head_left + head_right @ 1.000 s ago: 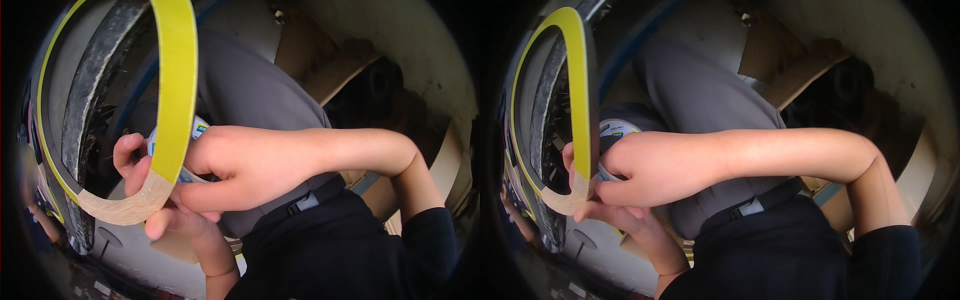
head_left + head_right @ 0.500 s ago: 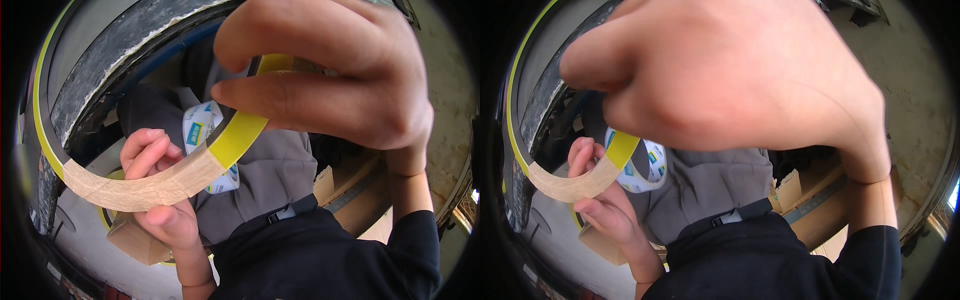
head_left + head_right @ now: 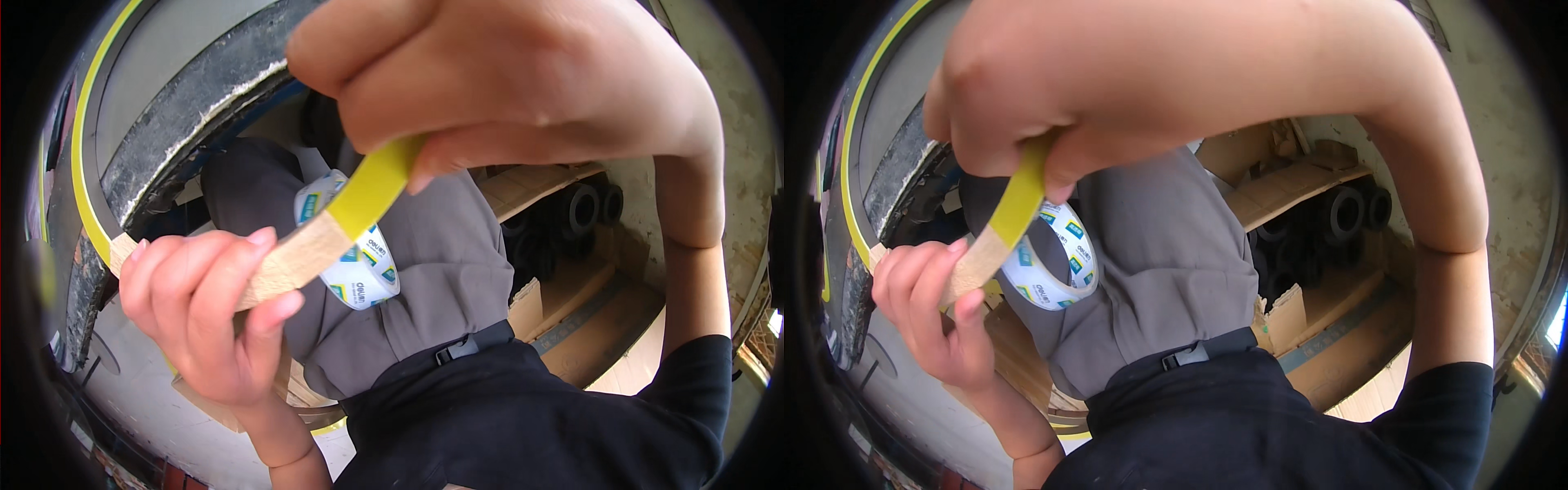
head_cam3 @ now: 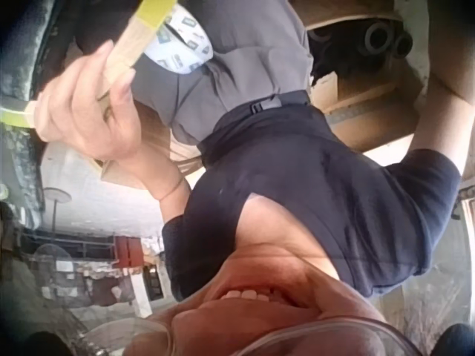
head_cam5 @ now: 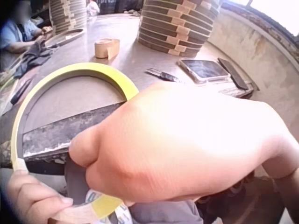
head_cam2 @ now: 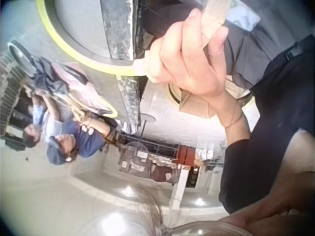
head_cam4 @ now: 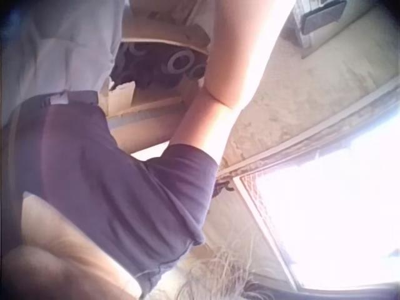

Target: Applying adhesive tape and a decorative textured strip to a yellow circular frame.

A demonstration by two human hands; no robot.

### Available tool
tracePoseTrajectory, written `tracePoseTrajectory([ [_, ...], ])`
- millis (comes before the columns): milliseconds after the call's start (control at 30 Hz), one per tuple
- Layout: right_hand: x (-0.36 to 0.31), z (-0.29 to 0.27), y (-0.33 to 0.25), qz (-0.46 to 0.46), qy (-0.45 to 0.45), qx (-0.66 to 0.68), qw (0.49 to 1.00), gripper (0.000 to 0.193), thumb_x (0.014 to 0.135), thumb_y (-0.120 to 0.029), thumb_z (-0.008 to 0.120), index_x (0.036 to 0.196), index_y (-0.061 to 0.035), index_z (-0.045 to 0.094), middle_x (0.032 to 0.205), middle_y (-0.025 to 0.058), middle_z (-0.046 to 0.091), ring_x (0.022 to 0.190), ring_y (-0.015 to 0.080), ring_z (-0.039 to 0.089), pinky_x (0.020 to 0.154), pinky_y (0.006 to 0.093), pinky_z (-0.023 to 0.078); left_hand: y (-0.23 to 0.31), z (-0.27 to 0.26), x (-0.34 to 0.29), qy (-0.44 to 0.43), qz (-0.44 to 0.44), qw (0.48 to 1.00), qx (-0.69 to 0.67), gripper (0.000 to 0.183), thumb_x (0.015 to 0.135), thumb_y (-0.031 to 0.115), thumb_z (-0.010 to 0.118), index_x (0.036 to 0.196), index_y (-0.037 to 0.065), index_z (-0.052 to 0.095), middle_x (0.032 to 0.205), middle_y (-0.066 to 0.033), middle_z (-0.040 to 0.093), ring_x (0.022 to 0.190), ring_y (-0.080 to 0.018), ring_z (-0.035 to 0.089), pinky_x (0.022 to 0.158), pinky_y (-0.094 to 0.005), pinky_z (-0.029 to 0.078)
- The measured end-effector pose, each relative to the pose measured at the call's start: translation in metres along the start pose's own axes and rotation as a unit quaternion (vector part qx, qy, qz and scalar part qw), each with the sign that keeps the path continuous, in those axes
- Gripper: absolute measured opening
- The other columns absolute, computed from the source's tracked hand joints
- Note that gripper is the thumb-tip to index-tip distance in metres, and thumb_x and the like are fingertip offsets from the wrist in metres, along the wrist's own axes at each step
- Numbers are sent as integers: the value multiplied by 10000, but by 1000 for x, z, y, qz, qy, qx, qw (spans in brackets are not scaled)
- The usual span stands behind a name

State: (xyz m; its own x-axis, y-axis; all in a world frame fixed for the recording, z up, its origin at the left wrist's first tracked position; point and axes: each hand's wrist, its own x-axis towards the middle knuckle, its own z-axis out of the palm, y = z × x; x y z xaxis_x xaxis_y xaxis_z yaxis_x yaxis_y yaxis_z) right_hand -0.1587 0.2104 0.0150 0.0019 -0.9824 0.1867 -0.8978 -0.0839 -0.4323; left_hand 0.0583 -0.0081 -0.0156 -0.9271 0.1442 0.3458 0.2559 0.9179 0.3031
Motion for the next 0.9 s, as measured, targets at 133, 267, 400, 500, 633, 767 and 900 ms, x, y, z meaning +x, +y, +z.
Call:
tracePoseTrajectory([
  [133, 21, -17, -21, 41, -40, -36, 998, 213, 709, -189, 759, 847, -84, 635, 882, 36, 519, 712, 231, 592, 579, 340, 474, -19, 8, 8, 105, -3, 994, -6, 380, 909, 431, 645, 1049, 93, 747, 985, -57, 580, 1000, -258, 507, 1079, -482, 361],
  [267, 2, -16, -18, 77, 127, -1, 989, 222, 787, -234, 753, 939, -90, 680, 961, 54, 615, 855, 287, 658, 691, 409, 535, -23, 14, 7, 152, -30, 984, 82, 467, 937, 478, 620, 1166, 80, 705, 1099, -76, 562, 1096, -291, 482, 1076, -521, 360],
  [400, -42, -42, 10, 328, 319, -295, 839, 157, 864, -232, 726, 928, -93, 699, 937, 60, 637, 863, 273, 650, 736, 387, 537, -10, 46, -45, 389, -181, 893, -136, 285, 1052, 264, 478, 1106, -5, 554, 1085, -111, 530, 1113, -246, 511, 995, -395, 407],
  [500, -50, -33, 20, 312, 283, -359, 833, 186, 870, -264, 719, 932, -90, 702, 950, 59, 642, 866, 271, 647, 760, 388, 540, 37, 67, -34, 183, -296, 811, -471, 403, 1047, 195, 457, 1383, -21, 409, 1210, -132, 526, 1125, -220, 531, 1017, -395, 407],
  [633, -46, -21, 14, 357, 203, -345, 844, 215, 878, -288, 698, 931, -79, 697, 937, 66, 631, 896, 282, 652, 777, 404, 546, 44, 71, 2, 147, -271, 726, -615, 586, 1041, 144, 464, 1549, 7, 206, 1304, -172, 505, 1150, -240, 545, 1028, -407, 424],
  [767, -41, -18, 15, 356, 191, -396, 825, 155, 898, -195, 638, 886, -40, 643, 838, 72, 631, 792, 278, 675, 693, 405, 548, 54, 73, 8, 188, -243, 691, -654, 551, 1043, 53, 441, 1545, 63, 214, 1283, -179, 517, 1055, -243, 597, 1004, -416, 453],
  [900, -42, -17, 13, 353, 271, -346, 826, 196, 929, -183, 596, 1052, -35, 636, 849, 126, 656, 761, 176, 640, 695, 349, 510, 47, 81, 15, 207, -269, 696, -633, 479, 1014, 60, 523, 1450, -1, 332, 1165, -181, 602, 912, -204, 637, 887, -371, 529],
])
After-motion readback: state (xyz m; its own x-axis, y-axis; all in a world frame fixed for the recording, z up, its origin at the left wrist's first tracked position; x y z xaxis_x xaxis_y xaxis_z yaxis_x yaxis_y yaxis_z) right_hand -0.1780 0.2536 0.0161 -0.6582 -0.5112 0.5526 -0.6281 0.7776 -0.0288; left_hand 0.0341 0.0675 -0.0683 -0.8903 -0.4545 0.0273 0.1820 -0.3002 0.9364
